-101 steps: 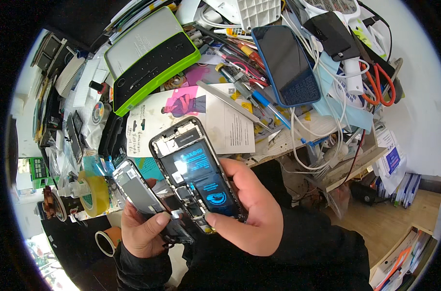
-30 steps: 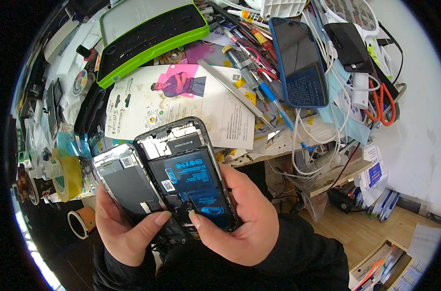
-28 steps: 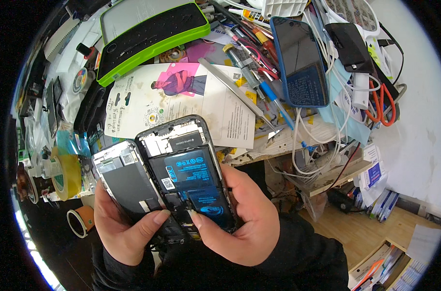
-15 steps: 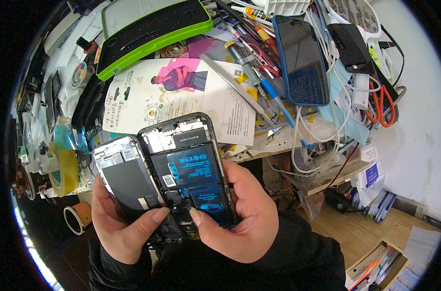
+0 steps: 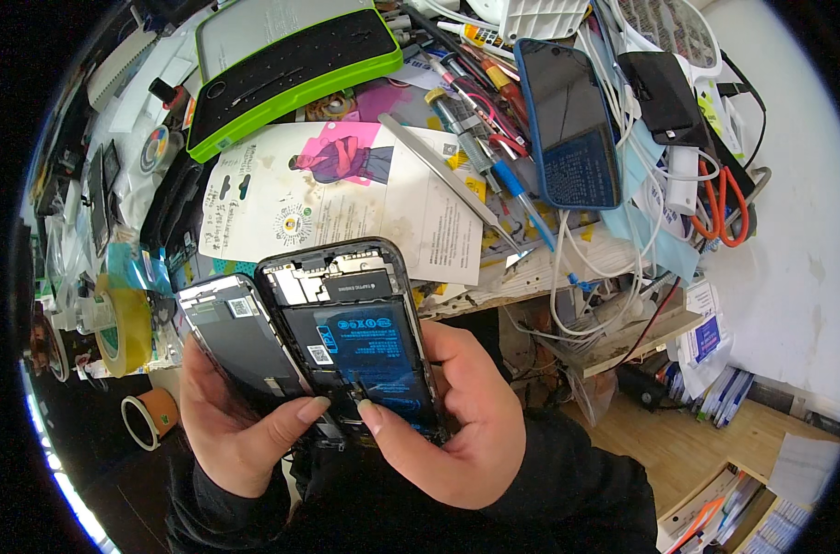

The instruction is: The person removes a battery from a disassembled smartphone, then installs a new battery into the same device. They use tweezers and a screwdriver to connect the battery and secure internal components. The back cover is aligned and placed back onto the phone.

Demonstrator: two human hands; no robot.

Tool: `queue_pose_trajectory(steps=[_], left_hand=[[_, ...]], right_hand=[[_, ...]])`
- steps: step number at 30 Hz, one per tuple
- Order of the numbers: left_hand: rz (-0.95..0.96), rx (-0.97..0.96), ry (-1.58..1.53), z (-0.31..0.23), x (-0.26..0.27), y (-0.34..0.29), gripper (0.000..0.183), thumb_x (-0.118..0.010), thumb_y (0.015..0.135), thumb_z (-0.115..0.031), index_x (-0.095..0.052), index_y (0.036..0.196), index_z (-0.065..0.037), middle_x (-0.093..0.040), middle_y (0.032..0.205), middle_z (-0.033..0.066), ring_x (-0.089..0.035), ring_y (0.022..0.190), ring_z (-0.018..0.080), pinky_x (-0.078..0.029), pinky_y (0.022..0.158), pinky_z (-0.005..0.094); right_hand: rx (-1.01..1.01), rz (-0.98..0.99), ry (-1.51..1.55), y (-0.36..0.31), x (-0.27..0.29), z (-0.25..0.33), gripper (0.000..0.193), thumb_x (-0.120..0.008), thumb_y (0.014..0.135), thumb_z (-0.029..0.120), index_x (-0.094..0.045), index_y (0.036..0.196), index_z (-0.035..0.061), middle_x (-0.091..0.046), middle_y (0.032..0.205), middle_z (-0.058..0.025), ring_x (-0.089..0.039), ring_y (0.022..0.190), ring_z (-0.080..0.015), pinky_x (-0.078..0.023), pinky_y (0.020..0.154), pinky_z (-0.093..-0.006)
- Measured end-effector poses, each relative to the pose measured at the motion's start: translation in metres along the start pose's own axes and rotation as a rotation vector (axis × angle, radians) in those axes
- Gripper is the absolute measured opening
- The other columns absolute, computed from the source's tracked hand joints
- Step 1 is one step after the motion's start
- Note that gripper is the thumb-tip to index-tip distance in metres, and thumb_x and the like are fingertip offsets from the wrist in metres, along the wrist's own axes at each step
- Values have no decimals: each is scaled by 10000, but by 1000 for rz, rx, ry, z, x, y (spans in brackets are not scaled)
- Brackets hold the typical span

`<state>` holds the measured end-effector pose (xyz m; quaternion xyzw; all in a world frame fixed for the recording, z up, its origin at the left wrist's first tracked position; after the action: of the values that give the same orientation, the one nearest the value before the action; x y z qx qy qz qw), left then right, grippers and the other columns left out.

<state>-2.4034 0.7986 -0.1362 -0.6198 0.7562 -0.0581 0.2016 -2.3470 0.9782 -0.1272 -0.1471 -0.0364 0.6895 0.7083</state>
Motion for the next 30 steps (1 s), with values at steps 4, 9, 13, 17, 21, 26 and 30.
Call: queue_pose_trajectory(steps=[4, 9, 13, 17, 21, 26, 30], left_hand=[[2, 14, -7, -2, -2, -2, 769, -829, 736, 120, -369, 1346, 38, -621, 1216, 174, -678, 1070, 232, -579, 913, 358], [9, 96, 22, 1, 0, -4, 913, -883, 707, 33, -346, 1446, 30, -612, 1288, 178, -645, 1157, 252, -550, 993, 386], [16, 90, 29, 2, 0, -4, 918, -886, 707, 26, -342, 1446, 32, -611, 1285, 177, -644, 1158, 254, -550, 992, 387], [15, 80, 19, 2, -1, -4, 916, -887, 706, 23, -343, 1442, 34, -611, 1278, 174, -645, 1156, 255, -552, 987, 386], [2, 83, 2, 2, -1, -5, 916, -887, 700, 27, -344, 1438, 39, -609, 1276, 173, -645, 1150, 253, -552, 984, 385], [-15, 115, -8, 1, -2, -5, 932, -883, 693, 37, -334, 1446, 44, -607, 1270, 172, -645, 1142, 252, -553, 978, 385], [-22, 107, -3, 2, -2, -6, 940, -882, 690, 41, -330, 1452, 41, -604, 1275, 172, -645, 1142, 254, -555, 974, 386]], right_hand=[[-17, -2, 46, 2, 3, 0, 536, -632, 938, -69, -374, 1407, -66, -621, 1251, -149, -636, 1094, -136, -507, 938, -284], [40, -16, 96, 5, 3, 0, 582, -622, 940, -78, -327, 1441, -57, -620, 1280, -182, -644, 1136, -173, -524, 927, -301], [54, 13, 80, 4, 5, -3, 629, -619, 932, -96, -287, 1464, -56, -601, 1316, -204, -632, 1193, -203, -520, 971, -323], [93, 21, 23, 4, 6, -2, 653, -632, 912, -112, -282, 1462, -67, -570, 1347, -222, -617, 1220, -231, -500, 1027, -357], [141, 33, -34, 4, 7, 0, 674, -640, 899, -119, -270, 1461, -77, -539, 1378, -243, -599, 1249, -257, -487, 1049, -377], [172, 58, -61, 4, 7, -1, 704, -639, 898, -121, -239, 1476, -78, -525, 1396, -252, -590, 1265, -265, -480, 1055, -383], [158, 53, -45, 3, 7, -2, 721, -635, 899, -119, -223, 1489, -76, -529, 1394, -252, -593, 1263, -268, -480, 1056, -385]])
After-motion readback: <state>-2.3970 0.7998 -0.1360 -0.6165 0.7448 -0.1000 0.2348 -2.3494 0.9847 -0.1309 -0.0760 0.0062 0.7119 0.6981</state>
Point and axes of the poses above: each hand's wrist, its own y-axis towards the middle knuckle, its own x-axis out of the back of the hand, z = x × y, the point moved 4 cm from there along y, towards the middle knuckle
